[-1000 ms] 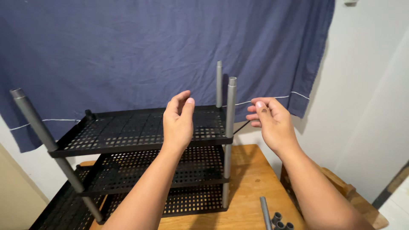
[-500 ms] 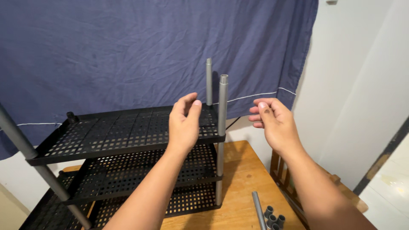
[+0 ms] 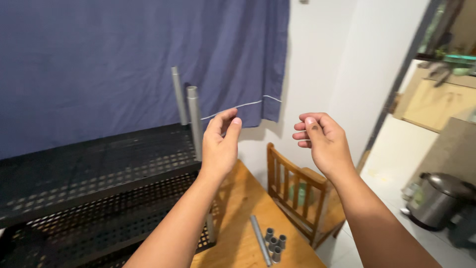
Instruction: The person assembles a three-tier black plastic shelf by inserting gray metal poles into the corners of the shelves and securing them with black plastic caps. The person works on a wooden table, stacking the shelves and extending the poles to complete the structure.
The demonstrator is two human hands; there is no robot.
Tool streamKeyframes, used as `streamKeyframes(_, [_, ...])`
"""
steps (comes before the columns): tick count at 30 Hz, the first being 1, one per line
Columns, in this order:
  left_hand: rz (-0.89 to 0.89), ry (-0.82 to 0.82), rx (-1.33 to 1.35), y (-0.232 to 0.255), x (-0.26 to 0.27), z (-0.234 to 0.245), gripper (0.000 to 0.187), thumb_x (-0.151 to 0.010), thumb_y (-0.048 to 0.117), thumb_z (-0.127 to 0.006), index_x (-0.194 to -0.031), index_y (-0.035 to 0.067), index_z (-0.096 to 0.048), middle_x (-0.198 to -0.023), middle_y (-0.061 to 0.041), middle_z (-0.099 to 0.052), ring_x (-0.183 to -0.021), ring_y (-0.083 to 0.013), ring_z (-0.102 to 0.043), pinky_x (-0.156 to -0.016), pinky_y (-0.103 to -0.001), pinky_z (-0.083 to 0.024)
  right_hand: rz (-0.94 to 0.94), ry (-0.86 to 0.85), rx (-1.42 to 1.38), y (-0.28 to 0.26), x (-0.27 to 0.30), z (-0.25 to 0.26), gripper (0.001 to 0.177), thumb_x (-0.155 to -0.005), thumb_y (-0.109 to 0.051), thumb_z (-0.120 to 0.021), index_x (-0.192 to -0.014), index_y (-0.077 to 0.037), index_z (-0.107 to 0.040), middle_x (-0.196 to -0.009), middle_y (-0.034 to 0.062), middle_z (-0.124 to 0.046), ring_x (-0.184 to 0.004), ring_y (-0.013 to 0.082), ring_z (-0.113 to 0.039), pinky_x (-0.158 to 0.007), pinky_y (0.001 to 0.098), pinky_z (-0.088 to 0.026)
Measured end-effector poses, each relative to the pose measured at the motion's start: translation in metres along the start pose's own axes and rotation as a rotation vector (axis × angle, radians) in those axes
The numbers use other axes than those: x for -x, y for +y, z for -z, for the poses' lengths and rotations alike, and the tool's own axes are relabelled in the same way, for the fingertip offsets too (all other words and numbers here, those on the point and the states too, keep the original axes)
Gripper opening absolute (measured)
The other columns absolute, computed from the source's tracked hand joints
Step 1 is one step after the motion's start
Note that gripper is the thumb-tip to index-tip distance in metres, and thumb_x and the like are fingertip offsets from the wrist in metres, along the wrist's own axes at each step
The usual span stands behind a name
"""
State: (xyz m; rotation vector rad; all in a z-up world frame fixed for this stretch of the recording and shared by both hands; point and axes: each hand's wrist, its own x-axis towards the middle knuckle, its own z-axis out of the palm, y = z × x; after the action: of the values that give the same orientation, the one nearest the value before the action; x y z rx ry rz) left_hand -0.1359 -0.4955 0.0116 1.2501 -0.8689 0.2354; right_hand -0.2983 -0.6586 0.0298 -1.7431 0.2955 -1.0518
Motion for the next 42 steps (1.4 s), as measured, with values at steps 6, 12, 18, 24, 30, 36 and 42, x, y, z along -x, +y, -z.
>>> streamKeyframes(6, [-0.006, -0.036, 0.025, -0.009, 0.008, -0.024, 0.037, -0.097, 0.023, -0.062, -0.126, 0.001, -0.065, -0.122, -0.011, -0.066, -0.111, -0.0192, -0.067, -0.099, -0.033, -0.052, -0.026, 0.034, 0.021, 0.007, 0.007, 0.021, 0.029, -0.106, -0.019, -0.045, -0.121, -0.001, -0.062, -0.106, 0.0093, -0.069, -0.089, 0.0155, -0.069, -0.078, 0.0306, -0.058])
streamKeyframes(12, [0.040, -0.043, -0.001, -0.038, 0.027, -0.029, 0.036, -0.097, 0.023, -0.062, -0.125, 0.000, -0.066, -0.119, -0.012, -0.068, -0.109, -0.0194, -0.068, -0.097, -0.033, -0.053, -0.072, 0.010, 0.026, 0.040, 0.018, 0.027, 0.030, -0.106, -0.020, -0.046, -0.122, 0.000, -0.061, -0.106, 0.0093, -0.069, -0.090, 0.0154, -0.068, -0.078, 0.0293, -0.058])
streamKeyframes(18, [0.184, -0.057, -0.034, -0.108, 0.073, -0.034, 0.034, -0.097, 0.021, -0.064, -0.123, 0.000, -0.067, -0.116, -0.011, -0.071, -0.103, -0.0186, -0.069, -0.093, -0.031, -0.054, -0.212, -0.006, -0.048, 0.102, 0.038, 0.023, 0.030, -0.107, -0.022, -0.048, -0.121, 0.001, -0.061, -0.105, 0.0081, -0.067, -0.089, 0.0147, -0.065, -0.077, 0.0285, -0.056])
streamKeyframes(24, [0.340, -0.118, -0.248, -0.196, 0.152, -0.035, 0.023, -0.096, 0.017, -0.065, -0.115, 0.006, -0.072, -0.106, -0.014, -0.070, -0.095, -0.0232, -0.070, -0.086, -0.034, -0.056, -0.331, -0.006, 0.027, 0.161, 0.066, 0.023, 0.029, -0.106, -0.024, -0.049, -0.119, 0.000, -0.062, -0.101, 0.0062, -0.068, -0.086, 0.0135, -0.067, -0.076, 0.0286, -0.056])
streamKeyframes(30, [0.432, -0.544, -0.581, -0.235, 0.240, -0.023, 0.032, -0.088, 0.007, -0.064, -0.115, 0.020, -0.078, -0.113, -0.014, -0.064, -0.108, -0.0320, -0.062, -0.095, -0.039, -0.051, -0.404, -0.029, 0.009, 0.205, 0.090, 0.027, 0.031, -0.106, -0.028, -0.050, -0.119, -0.002, -0.061, -0.101, 0.0064, -0.069, -0.085, 0.0142, -0.068, -0.074, 0.0292, -0.056])
streamKeyframes(36, [0.512, -0.788, -0.716, -0.249, 0.271, -0.027, 0.041, -0.083, 0.010, -0.071, -0.122, 0.025, -0.072, -0.127, -0.008, -0.056, -0.117, -0.0306, -0.054, -0.099, -0.039, -0.047, -0.478, -0.003, 0.043, 0.231, 0.106, 0.036, 0.032, -0.105, -0.028, -0.050, -0.119, -0.001, -0.062, -0.101, 0.0088, -0.070, -0.084, 0.0158, -0.069, -0.073, 0.0308, -0.057])
streamKeyframes(42, [0.441, -0.698, -0.792, -0.255, 0.277, -0.019, 0.037, -0.080, 0.016, -0.072, -0.117, 0.017, -0.070, -0.123, -0.010, -0.060, -0.116, -0.0330, -0.056, -0.099, -0.043, -0.047, -0.479, -0.007, 0.013, 0.240, 0.106, 0.039, 0.031, -0.105, -0.026, -0.050, -0.118, -0.001, -0.063, -0.099, 0.0079, -0.069, -0.084, 0.0154, -0.067, -0.072, 0.0305, -0.057])
